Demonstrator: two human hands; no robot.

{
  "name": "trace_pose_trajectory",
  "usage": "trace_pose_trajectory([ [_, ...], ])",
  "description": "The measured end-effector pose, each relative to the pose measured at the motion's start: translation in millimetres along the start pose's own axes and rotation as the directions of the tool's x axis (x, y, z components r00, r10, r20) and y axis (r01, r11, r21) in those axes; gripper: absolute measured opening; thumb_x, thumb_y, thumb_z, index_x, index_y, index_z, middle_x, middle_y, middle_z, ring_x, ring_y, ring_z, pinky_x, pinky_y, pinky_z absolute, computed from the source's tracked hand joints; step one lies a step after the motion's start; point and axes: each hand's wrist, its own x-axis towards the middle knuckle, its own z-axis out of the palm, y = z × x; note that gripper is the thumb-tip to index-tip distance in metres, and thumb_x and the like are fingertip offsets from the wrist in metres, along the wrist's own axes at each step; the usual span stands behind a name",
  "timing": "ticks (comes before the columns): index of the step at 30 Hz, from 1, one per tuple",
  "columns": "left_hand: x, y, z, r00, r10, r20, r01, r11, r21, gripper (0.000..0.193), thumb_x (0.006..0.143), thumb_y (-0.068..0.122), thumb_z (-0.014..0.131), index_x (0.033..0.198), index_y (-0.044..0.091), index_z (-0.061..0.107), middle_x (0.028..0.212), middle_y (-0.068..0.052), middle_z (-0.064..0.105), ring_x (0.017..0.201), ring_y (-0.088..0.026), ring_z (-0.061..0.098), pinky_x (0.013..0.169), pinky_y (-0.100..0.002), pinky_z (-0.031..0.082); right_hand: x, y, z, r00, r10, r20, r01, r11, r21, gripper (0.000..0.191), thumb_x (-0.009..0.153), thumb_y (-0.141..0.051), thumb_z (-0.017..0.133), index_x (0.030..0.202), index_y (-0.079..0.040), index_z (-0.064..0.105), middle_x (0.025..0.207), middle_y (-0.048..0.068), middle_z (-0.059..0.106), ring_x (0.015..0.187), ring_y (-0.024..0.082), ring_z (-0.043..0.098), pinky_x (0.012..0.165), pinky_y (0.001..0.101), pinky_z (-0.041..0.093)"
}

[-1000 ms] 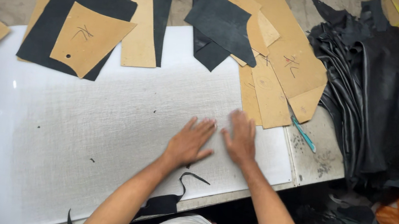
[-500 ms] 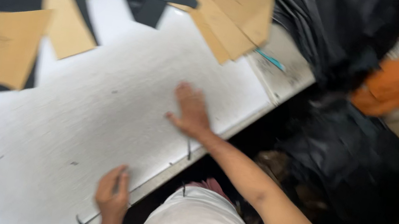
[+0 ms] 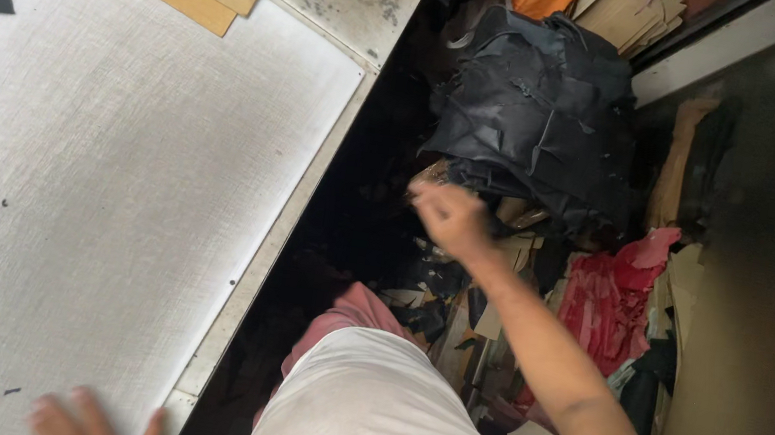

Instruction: The person uses a cardboard template and a utility knife to cut shapes from black leather on a white worktable. They repeatedly place the template, trace the outline, cut the leather, and set aside the finished pieces. The person also handles and stacks the cut leather pieces and cardboard templates.

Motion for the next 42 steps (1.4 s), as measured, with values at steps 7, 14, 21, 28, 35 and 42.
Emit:
trace_pose_trajectory([
  [7, -29.8, 61.3, 11.3, 0.737, -0.02, -0.676, -0.654, 0.231, -0.72, 0.036, 0.081, 0.014, 0.075, 0.117, 0.015, 0.072, 0.13, -0.013, 0.067, 0.121, -0.032, 0.066, 0.105, -0.05, 0.053, -12.7, 105.9, -117.3, 0.927, 0.332, -0.174, -0.375, 0.812, -0.448, 0.073, 0.079, -0.026, 0.087, 0.142, -0.004, 0.058, 0.139, 0.02, 0.051, 0.126, 0.042, 0.047, 0.105, 0.0533, 0.042],
  [14, -37.8, 44.8, -36.7, 0.833, -0.132, -0.537, -0.515, 0.169, -0.841, 0.032, 0.076, -0.006, 0.073, 0.104, 0.011, 0.077, 0.118, -0.008, 0.073, 0.099, -0.02, 0.073, 0.083, -0.032, 0.06, -27.6, 127.6, -141.9, 0.942, 0.336, -0.024, -0.299, 0.802, -0.517, 0.018, 0.102, -0.029, 0.078, 0.119, -0.024, 0.073, 0.141, 0.006, 0.07, 0.129, 0.029, 0.063, 0.111, 0.0417, 0.051],
  [21, -38.8, 58.6, -59.0, 0.837, -0.25, -0.486, -0.494, 0.035, -0.869, 0.028, 0.082, -0.008, 0.072, 0.103, 0.009, 0.076, 0.113, -0.008, 0.076, 0.094, -0.017, 0.074, 0.074, -0.026, 0.059, -2.7, 119.9, -136.8, 0.951, 0.268, -0.156, -0.309, 0.86, -0.407, 0.051, 0.083, -0.025, 0.081, 0.126, -0.003, 0.064, 0.125, 0.024, 0.064, 0.115, 0.045, 0.059, 0.092, 0.0566, 0.048],
  [28, -36.5, 52.9, -75.9, 0.875, -0.235, -0.424, -0.445, -0.042, -0.895, 0.029, 0.081, -0.01, 0.069, 0.101, 0.008, 0.078, 0.11, -0.009, 0.077, 0.085, -0.014, 0.075, 0.066, -0.024, 0.057, 32.3, 122.5, -135.9, 0.821, 0.346, -0.454, -0.458, 0.873, -0.164, 0.021, 0.103, -0.009, 0.056, 0.121, -0.008, 0.066, 0.121, 0.015, 0.071, 0.114, 0.034, 0.067, 0.102, 0.0428, 0.052],
  [35, 15.2, 48.5, -132.9, 0.935, -0.153, -0.319, -0.35, -0.533, -0.77, 0.026, 0.101, 0.019, 0.061, 0.122, 0.006, 0.068, 0.121, -0.02, 0.071, 0.106, -0.03, 0.074, 0.088, -0.038, 0.064, 81.4, -65.1, -51.8, 0.924, -0.067, -0.376, 0.212, 0.909, 0.359, 0.021, 0.098, 0.0, 0.049, 0.115, -0.008, 0.057, 0.108, 0.015, 0.072, 0.081, 0.018, 0.066, 0.07, 0.032, 0.058],
  [42, 80.1, -10.7, -125.0, 0.914, -0.404, 0.045, -0.368, -0.869, -0.332, 0.083, 0.106, 0.067, 0.032, 0.166, 0.01, 0.026, 0.166, -0.023, 0.037, 0.152, -0.037, 0.038, 0.124, -0.045, 0.034, 79.6, -266.6, 57.3, 0.578, -0.745, 0.334, 0.505, 0.648, 0.57, 0.032, 0.091, -0.01, 0.073, 0.122, -0.018, 0.07, 0.139, 0.006, 0.069, 0.137, 0.027, 0.059, 0.115, 0.0482, 0.044],
])
